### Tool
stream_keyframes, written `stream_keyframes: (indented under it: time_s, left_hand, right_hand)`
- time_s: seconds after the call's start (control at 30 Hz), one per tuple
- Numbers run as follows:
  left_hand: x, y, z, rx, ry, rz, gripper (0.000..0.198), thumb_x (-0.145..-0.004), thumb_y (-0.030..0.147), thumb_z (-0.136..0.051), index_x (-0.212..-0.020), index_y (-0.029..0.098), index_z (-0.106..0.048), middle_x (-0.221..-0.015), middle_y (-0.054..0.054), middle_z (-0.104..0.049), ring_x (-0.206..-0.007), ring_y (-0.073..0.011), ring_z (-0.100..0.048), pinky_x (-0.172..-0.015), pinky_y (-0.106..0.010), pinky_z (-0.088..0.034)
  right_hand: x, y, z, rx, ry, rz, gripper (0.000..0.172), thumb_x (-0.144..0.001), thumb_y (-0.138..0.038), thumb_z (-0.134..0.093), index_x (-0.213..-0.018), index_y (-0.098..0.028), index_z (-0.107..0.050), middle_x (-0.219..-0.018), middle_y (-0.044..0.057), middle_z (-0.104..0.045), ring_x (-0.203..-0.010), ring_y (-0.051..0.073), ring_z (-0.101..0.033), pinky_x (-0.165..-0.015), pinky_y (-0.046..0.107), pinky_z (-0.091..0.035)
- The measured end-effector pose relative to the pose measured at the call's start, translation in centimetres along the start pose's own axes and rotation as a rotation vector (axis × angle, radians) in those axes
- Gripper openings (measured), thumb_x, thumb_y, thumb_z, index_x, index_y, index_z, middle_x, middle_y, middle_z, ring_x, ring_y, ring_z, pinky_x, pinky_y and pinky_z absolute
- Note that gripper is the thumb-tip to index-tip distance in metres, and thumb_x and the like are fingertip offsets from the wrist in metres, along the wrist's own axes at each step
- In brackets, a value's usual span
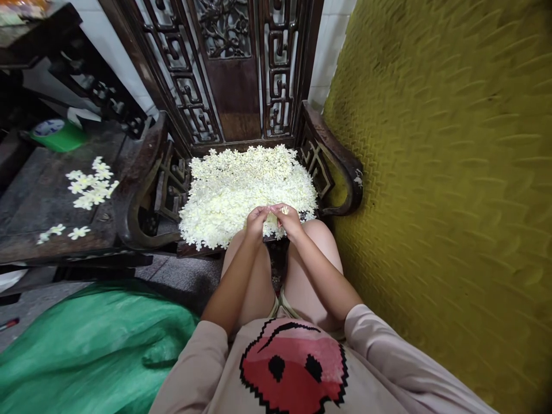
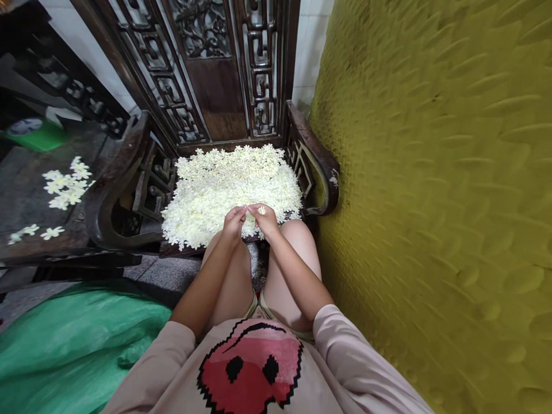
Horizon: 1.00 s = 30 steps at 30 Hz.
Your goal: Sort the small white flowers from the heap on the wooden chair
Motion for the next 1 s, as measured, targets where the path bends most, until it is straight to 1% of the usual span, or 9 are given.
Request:
stream_keyframes:
  time_s: [0.13,0.27,0.4,0.5,0.67,0.77,0.87,0.93,1.0]
  left_hand:
    - [-0.2,-0.2,0.1,-0.017,-0.033,0.001,0.038,-0.067,0.048,-0.067,-0.058,0.018,-0.045,-0.049,0.006,-0.035,-0.047,-0.0058,-0.035,-0.051,-0.022,-0.033]
    - [-0.3,-0.4,0.0,-0.014,-0.038,-0.001,0.041,-0.067,0.051,-0.067,-0.058,0.019,-0.043,-0.050,0.005,-0.035,-0.047,-0.0057,-0.036,-0.050,-0.022,-0.034]
    - [-0.5,-0.3,0.3,0.001,0.006,0.006,0.044,-0.068,0.055,-0.065,-0.060,0.019,-0.040,-0.050,0.006,-0.034,-0.045,-0.0054,-0.035,-0.049,-0.022,-0.033]
    - [-1.0,0.1,1.0,-0.043,0.128,-0.034,0.042,-0.070,0.057,-0.061,-0.064,0.020,-0.042,-0.050,0.006,-0.033,-0.045,-0.0056,-0.035,-0.048,-0.021,-0.032]
    - [-2.0,1.4,2.0,-0.177,0.423,-0.300,0.034,-0.072,0.051,-0.060,-0.076,0.018,-0.051,-0.064,0.001,-0.049,-0.058,-0.0083,-0.048,-0.058,-0.022,-0.040]
    - [-2.7,1.6,2.4,-0.189,0.518,-0.344,0.033,-0.076,0.047,-0.055,-0.091,0.018,-0.054,-0.070,-0.001,-0.053,-0.065,-0.0102,-0.053,-0.064,-0.023,-0.042]
    - [-2.8,1.3,2.6,-0.192,0.512,-0.330,0.036,-0.076,0.043,-0.056,-0.103,0.019,-0.054,-0.073,-0.001,-0.055,-0.067,-0.0110,-0.054,-0.066,-0.024,-0.043]
    - [-2.3,1.0,2.3,-0.236,0.453,-0.313,0.032,-0.076,0.042,-0.057,-0.098,0.019,-0.058,-0.074,-0.002,-0.057,-0.068,-0.0115,-0.053,-0.065,-0.024,-0.042]
    - [-1.7,0.7,1.7,-0.284,0.328,-0.275,0.027,-0.074,0.041,-0.060,-0.087,0.018,-0.062,-0.073,-0.003,-0.059,-0.068,-0.0124,-0.053,-0.065,-0.025,-0.042]
  right_hand:
    - [0.2,-0.3,-0.3,0.014,0.040,0.003,0.031,-0.063,-0.047,-0.069,-0.072,-0.019,-0.060,-0.052,-0.004,-0.049,-0.038,0.007,-0.036,-0.039,0.023,-0.029]
    - [0.3,-0.3,-0.7,0.009,0.075,-0.024,0.032,-0.062,-0.047,-0.070,-0.072,-0.019,-0.058,-0.052,-0.005,-0.049,-0.038,0.006,-0.035,-0.038,0.022,-0.028]
    - [-0.2,0.1,-0.2,-0.085,0.169,-0.085,0.031,-0.062,-0.044,-0.071,-0.072,-0.019,-0.056,-0.046,-0.007,-0.045,-0.035,0.005,-0.034,-0.038,0.021,-0.027]
    - [-0.9,0.3,0.8,-0.184,0.260,-0.152,0.030,-0.062,-0.040,-0.072,-0.073,-0.018,-0.054,-0.041,-0.009,-0.041,-0.034,0.005,-0.034,-0.037,0.020,-0.025]
    - [-1.2,0.4,1.5,-0.252,0.234,-0.233,0.033,-0.059,-0.037,-0.075,-0.076,-0.016,-0.056,-0.042,-0.009,-0.042,-0.032,0.005,-0.034,-0.034,0.020,-0.023]
    - [-1.1,0.5,1.5,-0.257,0.216,-0.267,0.035,-0.058,-0.036,-0.076,-0.079,-0.016,-0.057,-0.042,-0.009,-0.042,-0.031,0.004,-0.033,-0.033,0.020,-0.021]
    - [-1.1,0.6,1.4,-0.240,0.205,-0.269,0.035,-0.059,-0.037,-0.075,-0.080,-0.015,-0.057,-0.042,-0.010,-0.041,-0.031,0.004,-0.034,-0.033,0.020,-0.022]
    - [-1.1,0.6,1.3,-0.238,0.196,-0.270,0.035,-0.059,-0.037,-0.075,-0.079,-0.016,-0.057,-0.042,-0.010,-0.040,-0.031,0.004,-0.034,-0.033,0.020,-0.022]
    - [-1.1,0.6,1.1,-0.251,0.170,-0.278,0.035,-0.058,-0.036,-0.076,-0.078,-0.016,-0.056,-0.043,-0.011,-0.039,-0.031,0.004,-0.033,-0.034,0.021,-0.022]
Point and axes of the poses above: each hand's wrist, its own x-axis away from the middle knuckle, its own z-axis out of the back of the hand, y = z × x, the point moved 1 cm from there along -x, towards the middle knuckle
